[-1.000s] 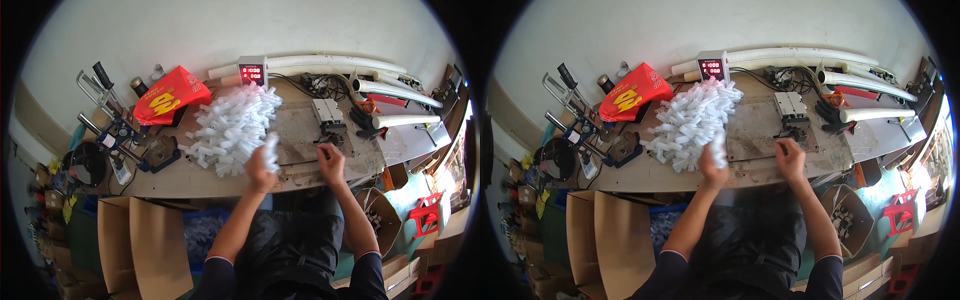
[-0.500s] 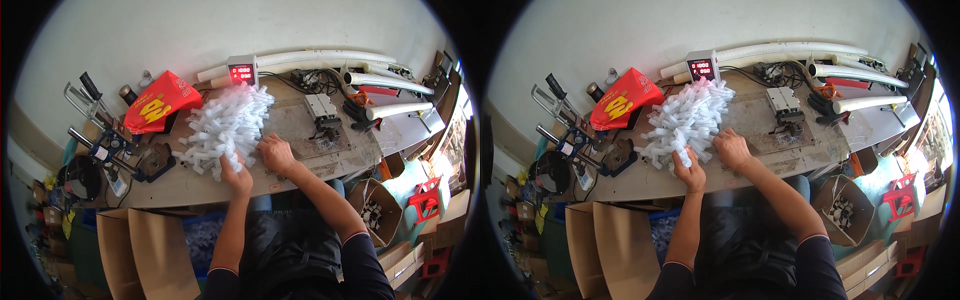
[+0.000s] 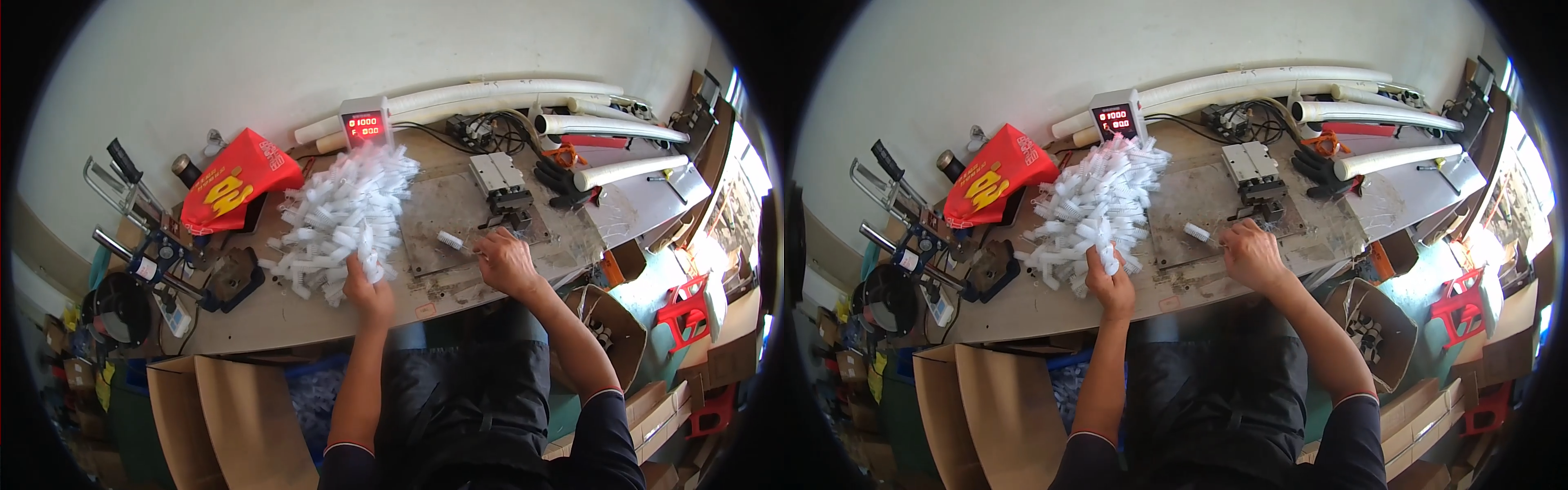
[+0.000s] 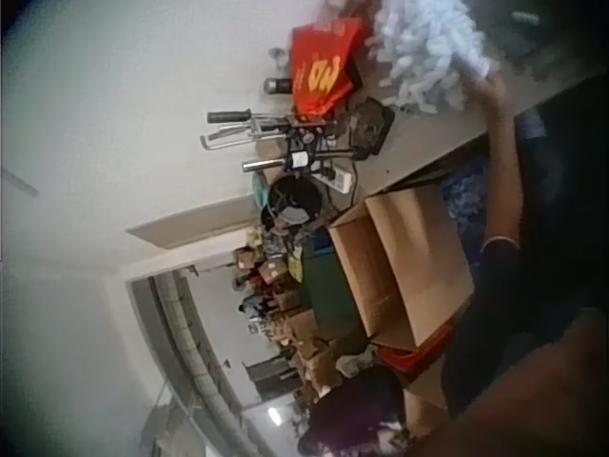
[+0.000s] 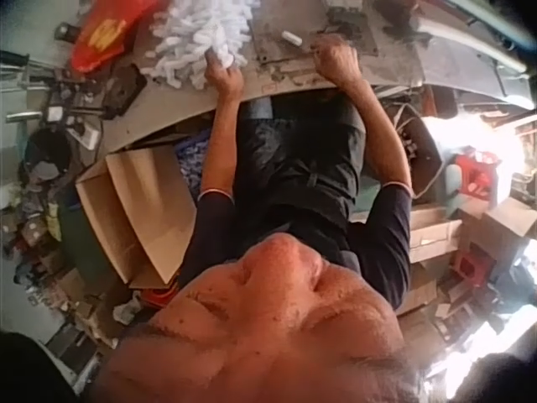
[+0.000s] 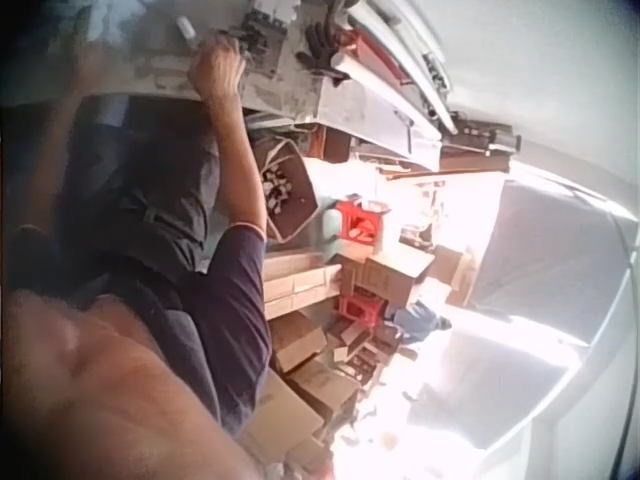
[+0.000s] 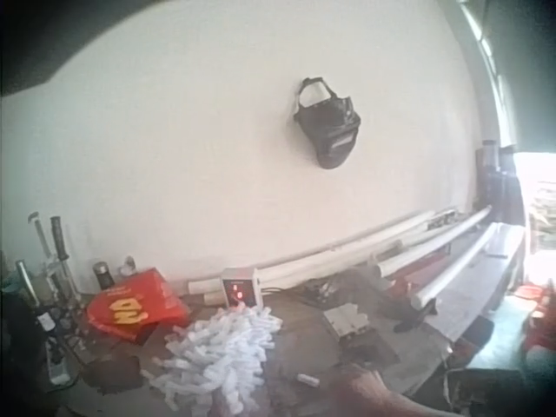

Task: Use a crimping machine to assemble small white plastic brush components.

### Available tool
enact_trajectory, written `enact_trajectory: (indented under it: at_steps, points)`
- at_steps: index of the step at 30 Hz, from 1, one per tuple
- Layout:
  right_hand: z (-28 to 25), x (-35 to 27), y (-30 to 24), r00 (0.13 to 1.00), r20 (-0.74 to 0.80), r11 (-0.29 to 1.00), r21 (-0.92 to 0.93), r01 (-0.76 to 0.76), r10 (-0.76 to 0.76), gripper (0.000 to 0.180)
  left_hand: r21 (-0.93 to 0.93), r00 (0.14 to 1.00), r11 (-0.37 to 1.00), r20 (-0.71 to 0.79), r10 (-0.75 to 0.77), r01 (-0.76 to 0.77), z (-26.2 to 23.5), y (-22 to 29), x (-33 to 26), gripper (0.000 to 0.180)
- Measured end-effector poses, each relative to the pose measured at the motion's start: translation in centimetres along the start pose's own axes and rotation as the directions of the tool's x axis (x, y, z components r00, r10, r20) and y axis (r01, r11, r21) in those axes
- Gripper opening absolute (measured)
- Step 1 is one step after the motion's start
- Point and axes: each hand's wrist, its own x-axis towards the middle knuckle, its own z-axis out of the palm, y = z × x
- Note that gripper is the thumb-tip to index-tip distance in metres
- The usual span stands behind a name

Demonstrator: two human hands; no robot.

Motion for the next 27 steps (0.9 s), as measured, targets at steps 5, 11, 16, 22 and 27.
enact_trajectory:
  at_steps: [5,11,16,22,27]
  points:
    - [0.6,-0.2,0.0,0.995,0.009,0.995,0.023,-0.1,0.099,0.011,0.024,0.997,1.0,0.082,-0.005,0.003,-0.3,-0.2,-0.5,0.025]
    - [2.4,0.5,0.1,0.992,-0.056,0.994,0.021,-0.109,0.11,0.015,0.053,0.994,0.999,0.113,0.004,-0.01,-0.2,0.7,-0.4,0.021]
    - [2.2,0.3,-0.1,0.981,-0.122,0.988,0.044,-0.149,0.154,0.013,0.035,0.992,0.996,0.098,0.076,-0.08,-0.5,0.5,-0.3,0.019]
    - [0.5,-3.9,3.5,0.838,-0.2,0.855,0.238,-0.461,0.508,0.014,-0.208,0.991,0.975,0.126,-0.05,0.076,3.2,4.2,-0.7,0.014]
    - [0.3,-3.2,5.1,0.77,-0.213,0.794,0.259,-0.55,0.602,0.015,-0.352,0.979,0.932,0.15,0.141,-0.08,9.7,5.7,1.8,0.013]
